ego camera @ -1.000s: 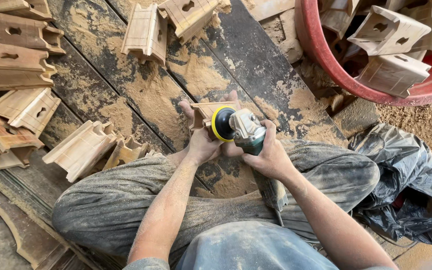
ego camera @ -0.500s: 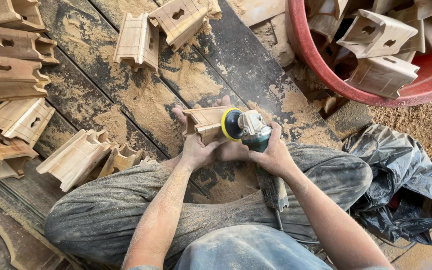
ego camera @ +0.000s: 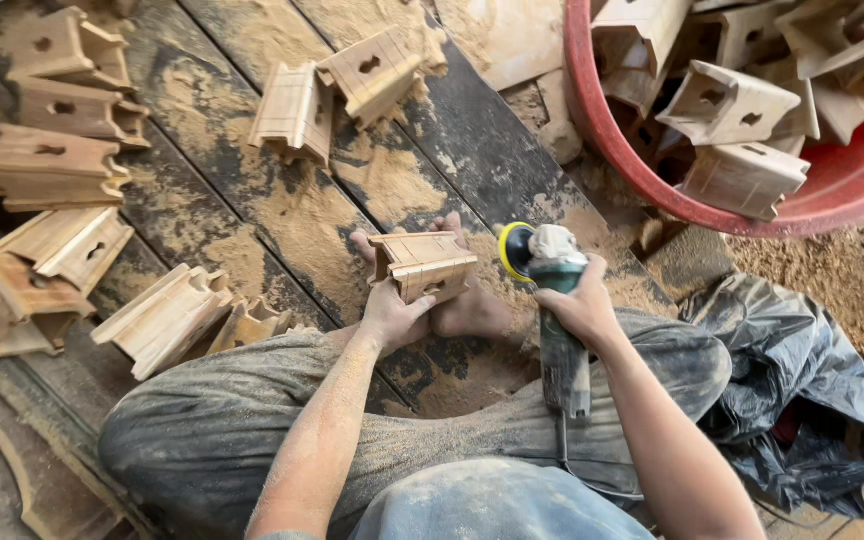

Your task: The person sits on the floor and uses a handheld power sander to smooth the surfaces of small wooden pieces. They pick up each piece, sand it, and place it aside, repeating the process with multiple items from a pile.

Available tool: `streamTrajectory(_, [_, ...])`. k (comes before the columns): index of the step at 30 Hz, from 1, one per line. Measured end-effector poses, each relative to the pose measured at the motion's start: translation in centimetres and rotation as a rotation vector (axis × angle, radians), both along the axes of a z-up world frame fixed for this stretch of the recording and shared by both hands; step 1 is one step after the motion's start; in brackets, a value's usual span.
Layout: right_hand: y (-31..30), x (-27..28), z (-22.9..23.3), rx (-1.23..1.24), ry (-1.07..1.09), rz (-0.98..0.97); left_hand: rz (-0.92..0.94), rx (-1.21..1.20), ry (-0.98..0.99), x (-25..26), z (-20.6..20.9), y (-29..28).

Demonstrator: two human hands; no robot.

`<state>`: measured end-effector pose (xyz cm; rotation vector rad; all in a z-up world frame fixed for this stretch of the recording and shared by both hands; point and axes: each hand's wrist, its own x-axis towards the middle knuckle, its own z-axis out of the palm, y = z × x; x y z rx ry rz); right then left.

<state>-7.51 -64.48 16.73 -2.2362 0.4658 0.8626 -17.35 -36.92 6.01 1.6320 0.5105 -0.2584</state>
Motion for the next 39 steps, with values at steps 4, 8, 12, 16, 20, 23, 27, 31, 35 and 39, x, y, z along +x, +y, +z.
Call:
streamTrajectory(4, [-0.9,-1.0,3.1,0.018,-0.052,-0.047,0.018,0.004,-0.022,0.4,1.3,0.7])
streamTrajectory(8, [-1.7,-2.6,3.9,0.046,-0.11,-0.05,0.027,-0.017,-0.052,1.7,2.5,1.5])
streamTrajectory(12, [-1.2,-3.9,5.2,0.109,-0.118,0.015,0.023,-0.051,-0.053,2.1,3.0,1.6])
streamTrajectory(16, [0.7,-4.3,5.8,0.17,-0.14,0.068,0.014,0.141,-0.072,2.3,0.3,1.4])
streamTrajectory(20, [3.3,-3.9,7.4,0.178,-0.139,0.201,-0.014,0.152,-0.054,1.3,-4.1,0.1])
streamTrajectory(23, [5.3,-3.9,7.9,0.2,-0.134,0.301,0.028,0.095,0.013,0.3,-0.6,-1.2])
streamTrajectory(27, [7.7,-4.1,6.5,0.227,-0.146,0.472,0.064,0.011,-0.028,1.0,0.5,-2.1])
streamTrajectory(31, [9.9,-4.7,7.3,0.198,-0.133,0.563,0.044,0.047,0.013,1.0,0.1,-1.9])
streamTrajectory(35, [9.4,-5.1,6.8,0.119,-0.109,0.576,0.002,0.156,0.066,0.5,0.3,-1.8])
streamTrajectory(39, [8.5,-5.0,5.2,0.106,-0.109,0.572,-0.043,0.278,0.068,2.1,0.8,-1.3])
